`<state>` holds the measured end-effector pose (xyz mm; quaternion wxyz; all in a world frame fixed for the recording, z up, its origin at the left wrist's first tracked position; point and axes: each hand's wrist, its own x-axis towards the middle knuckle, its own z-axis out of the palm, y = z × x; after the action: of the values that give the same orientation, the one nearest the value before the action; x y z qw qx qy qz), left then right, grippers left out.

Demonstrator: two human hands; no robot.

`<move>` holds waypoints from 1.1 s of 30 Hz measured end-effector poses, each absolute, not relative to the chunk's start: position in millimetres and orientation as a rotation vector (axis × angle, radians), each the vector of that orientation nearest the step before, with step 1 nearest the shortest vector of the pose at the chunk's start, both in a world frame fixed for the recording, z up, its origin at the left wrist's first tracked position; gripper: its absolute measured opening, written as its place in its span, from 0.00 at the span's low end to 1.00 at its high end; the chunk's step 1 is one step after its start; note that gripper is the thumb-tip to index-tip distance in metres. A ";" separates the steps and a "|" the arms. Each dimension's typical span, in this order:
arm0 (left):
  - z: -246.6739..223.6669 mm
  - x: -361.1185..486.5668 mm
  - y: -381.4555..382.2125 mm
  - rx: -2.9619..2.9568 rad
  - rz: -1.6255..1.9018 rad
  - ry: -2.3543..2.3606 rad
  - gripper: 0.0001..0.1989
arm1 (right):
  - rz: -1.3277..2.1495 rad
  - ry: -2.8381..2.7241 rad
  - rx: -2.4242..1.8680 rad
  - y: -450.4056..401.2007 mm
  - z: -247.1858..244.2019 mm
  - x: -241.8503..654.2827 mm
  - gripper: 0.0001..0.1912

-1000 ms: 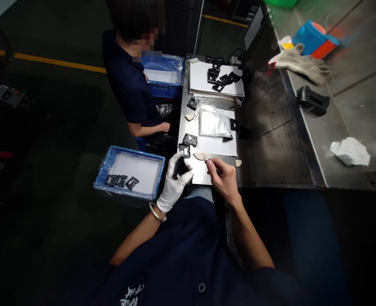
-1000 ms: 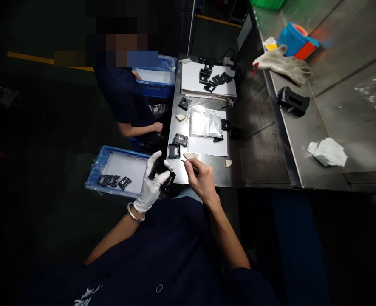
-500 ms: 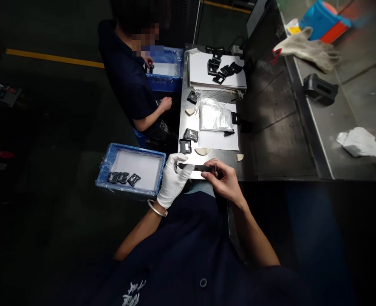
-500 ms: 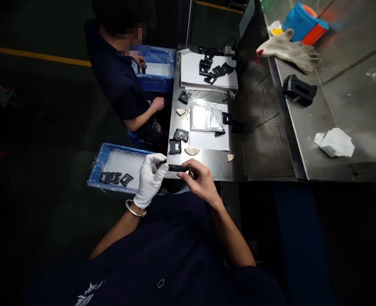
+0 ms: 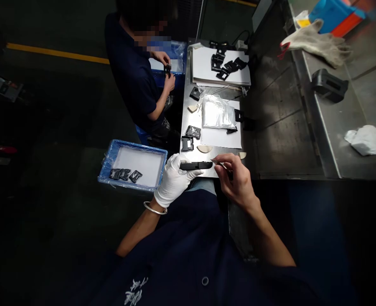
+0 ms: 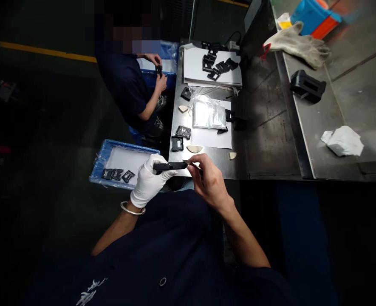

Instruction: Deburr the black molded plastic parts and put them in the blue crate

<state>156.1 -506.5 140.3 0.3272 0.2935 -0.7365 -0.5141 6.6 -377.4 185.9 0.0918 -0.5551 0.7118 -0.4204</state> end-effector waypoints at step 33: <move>140.2 152.1 -502.9 0.753 -1.267 -1.957 0.14 | -0.843 2.293 -1.938 -377.1 191.1 6.7 0.09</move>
<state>152.1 -502.9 140.2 0.3390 0.2893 -0.7514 -0.4865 6.7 -377.1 191.1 0.0115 -0.6215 0.7352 -0.2703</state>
